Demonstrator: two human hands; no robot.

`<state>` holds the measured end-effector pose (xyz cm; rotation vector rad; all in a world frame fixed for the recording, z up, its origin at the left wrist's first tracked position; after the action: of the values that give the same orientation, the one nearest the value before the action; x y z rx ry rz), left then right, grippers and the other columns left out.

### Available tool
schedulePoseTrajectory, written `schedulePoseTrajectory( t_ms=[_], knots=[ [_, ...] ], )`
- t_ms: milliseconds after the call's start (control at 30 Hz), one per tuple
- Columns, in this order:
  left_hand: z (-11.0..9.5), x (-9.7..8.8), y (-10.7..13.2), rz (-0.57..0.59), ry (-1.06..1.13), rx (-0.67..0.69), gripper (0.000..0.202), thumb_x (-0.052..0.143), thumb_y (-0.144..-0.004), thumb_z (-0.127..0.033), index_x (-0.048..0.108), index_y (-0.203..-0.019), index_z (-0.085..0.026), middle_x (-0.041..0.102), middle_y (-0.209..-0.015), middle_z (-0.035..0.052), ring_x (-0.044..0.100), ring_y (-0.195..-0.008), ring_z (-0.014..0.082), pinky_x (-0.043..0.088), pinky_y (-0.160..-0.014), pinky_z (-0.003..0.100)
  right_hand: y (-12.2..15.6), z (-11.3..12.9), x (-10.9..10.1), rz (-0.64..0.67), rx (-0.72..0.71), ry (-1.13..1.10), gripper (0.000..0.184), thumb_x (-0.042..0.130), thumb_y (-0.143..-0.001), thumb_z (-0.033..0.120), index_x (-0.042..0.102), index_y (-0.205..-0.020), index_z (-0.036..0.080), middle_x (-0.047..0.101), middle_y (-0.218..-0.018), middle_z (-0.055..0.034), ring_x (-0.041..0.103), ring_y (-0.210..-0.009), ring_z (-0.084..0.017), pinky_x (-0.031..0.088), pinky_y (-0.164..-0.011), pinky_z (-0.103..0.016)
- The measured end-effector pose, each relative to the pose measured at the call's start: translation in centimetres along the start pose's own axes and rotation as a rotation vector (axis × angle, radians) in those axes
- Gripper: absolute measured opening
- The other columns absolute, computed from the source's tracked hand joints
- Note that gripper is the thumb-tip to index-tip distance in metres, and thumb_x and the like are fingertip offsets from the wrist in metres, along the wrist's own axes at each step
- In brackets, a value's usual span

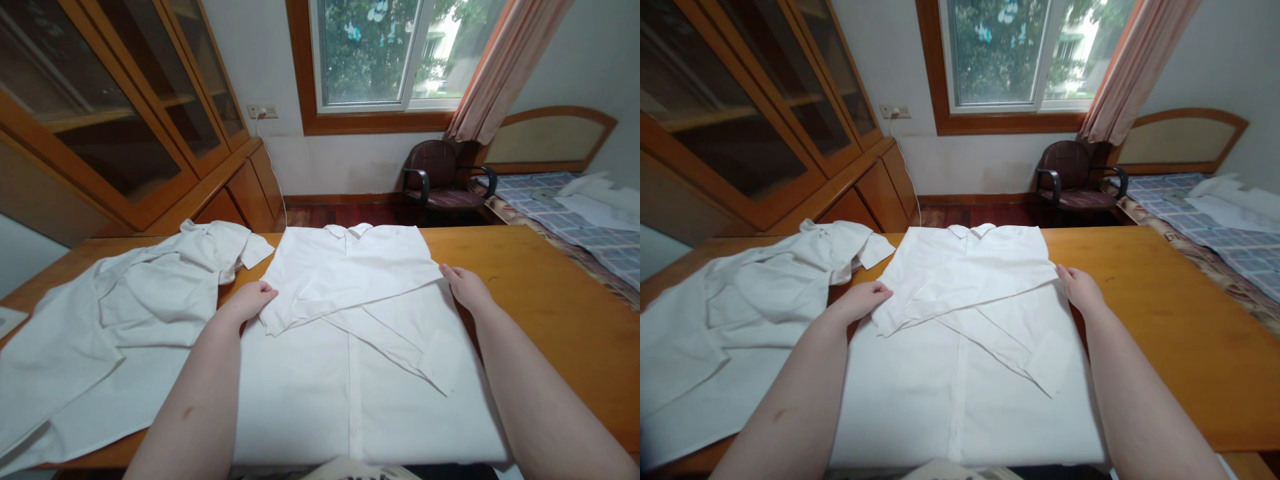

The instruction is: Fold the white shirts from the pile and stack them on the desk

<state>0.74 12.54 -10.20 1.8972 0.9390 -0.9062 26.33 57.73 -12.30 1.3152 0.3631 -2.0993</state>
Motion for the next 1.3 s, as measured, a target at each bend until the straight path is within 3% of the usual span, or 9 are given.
schedulePoseTrajectory(
  t_ms=[100, 233, 433, 633, 767, 900, 1000, 1167, 1300],
  knots=[
    [0.2, 0.0, 0.1, 0.040, 0.006, 0.006, 0.023, 0.056, -0.070, -0.042, 0.059, -0.067, -0.020, 0.062, -0.062, 0.0007, 0.056, -0.058, 0.0158, 0.036, -0.049, 0.023, 0.1, 0.3, 0.0, 0.014, 0.015, 0.039, 0.053, 0.032, -0.086, 0.058, 0.067, -0.088, 0.018, 0.068, -0.085, -0.0119, 0.060, -0.081, -0.025, 0.038, -0.063, -0.029],
    [0.7, 0.3, 0.6, 0.188, 0.170, -0.003, 0.026, 0.057, -0.069, -0.045, 0.052, -0.065, -0.020, 0.051, -0.049, -0.0031, 0.047, -0.045, 0.0130, 0.033, -0.045, 0.023, 0.1, 0.4, 0.1, 0.038, 0.015, 0.119, 0.046, 0.039, -0.082, 0.060, 0.064, -0.076, 0.021, 0.065, -0.071, -0.0065, 0.057, -0.068, -0.022, 0.034, -0.057, -0.028],
    [0.9, -0.8, 1.5, 0.275, 0.424, 0.030, 0.038, 0.062, -0.063, -0.056, 0.055, -0.071, -0.020, 0.049, -0.052, -0.0043, 0.041, -0.043, 0.0105, 0.030, -0.043, 0.023, -0.2, 0.1, 0.0, -0.046, -0.003, 0.072, 0.043, 0.041, -0.082, 0.057, 0.062, -0.072, 0.021, 0.064, -0.067, -0.0063, 0.055, -0.061, -0.020, 0.034, -0.053, -0.028],
    [2.2, 0.2, 1.4, 0.401, 0.241, -0.028, 0.035, 0.065, -0.059, -0.052, 0.059, -0.069, -0.019, 0.048, -0.047, -0.0036, 0.037, -0.039, 0.0105, 0.022, -0.041, 0.024, -0.3, 0.1, 0.1, -0.049, -0.044, 0.075, 0.042, 0.041, -0.082, 0.053, 0.063, -0.070, 0.020, 0.064, -0.067, -0.0068, 0.055, -0.060, -0.019, 0.033, -0.052, -0.028],
    [2.0, 0.5, 0.9, 0.239, -0.086, -0.074, 0.030, 0.070, -0.052, -0.043, 0.056, -0.065, -0.021, 0.057, -0.053, -0.0009, 0.049, -0.047, 0.0156, 0.029, -0.046, 0.025, -0.2, 0.1, 0.1, -0.021, -0.026, 0.102, 0.044, 0.039, -0.083, 0.055, 0.065, -0.075, 0.021, 0.066, -0.074, -0.0079, 0.056, -0.067, -0.021, 0.035, -0.054, -0.028],
    [-0.5, 0.4, 1.2, 0.031, -0.153, 0.011, 0.030, 0.056, -0.070, -0.050, 0.060, -0.074, -0.020, 0.066, -0.076, 0.0052, 0.058, -0.067, 0.0202, 0.035, -0.055, 0.027, 0.0, 0.1, 0.1, -0.029, 0.000, 0.074, 0.049, 0.034, -0.085, 0.058, 0.065, -0.081, 0.020, 0.067, -0.081, -0.0089, 0.058, -0.073, -0.022, 0.036, -0.057, -0.028],
    [-2.7, 0.8, 1.6, -0.034, -0.064, 0.134, 0.032, 0.047, -0.079, -0.049, 0.062, -0.082, -0.021, 0.067, -0.086, 0.0060, 0.059, -0.075, 0.0199, 0.036, -0.060, 0.026, 0.0, 0.1, 0.2, -0.021, 0.009, 0.093, 0.047, 0.039, -0.082, 0.060, 0.065, -0.076, 0.021, 0.067, -0.074, -0.0077, 0.057, -0.067, -0.021, 0.035, -0.055, -0.028],
    [-3.2, 1.8, 1.1, -0.028, -0.045, 0.167, 0.021, 0.051, -0.078, -0.039, 0.061, -0.076, -0.021, 0.067, -0.079, 0.0042, 0.058, -0.072, 0.0189, 0.036, -0.060, 0.026, 0.0, 0.1, 0.0, -0.063, -0.019, 0.059, 0.040, 0.045, -0.079, 0.057, 0.062, -0.072, 0.022, 0.065, -0.069, -0.0057, 0.056, -0.061, -0.019, 0.033, -0.052, -0.028],
    [-1.6, 2.4, 0.5, 0.115, 0.009, 0.162, 0.021, 0.055, -0.073, -0.041, 0.062, -0.073, -0.021, 0.066, -0.077, 0.0028, 0.058, -0.071, 0.0184, 0.037, -0.059, 0.025, 0.2, 0.2, -0.2, -0.080, -0.061, 0.009, 0.037, 0.046, -0.077, 0.054, 0.060, -0.067, 0.021, 0.062, -0.061, -0.0033, 0.053, -0.057, -0.017, 0.033, -0.050, -0.027]
  ],
)
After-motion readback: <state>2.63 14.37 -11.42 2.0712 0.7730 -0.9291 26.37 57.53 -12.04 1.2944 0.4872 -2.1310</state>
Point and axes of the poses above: each hand's wrist, its own y-axis away from the middle knuckle, its own x-axis out of the palm, z = x × y, the point moved 4 cm from there along -y, towards the middle knuckle
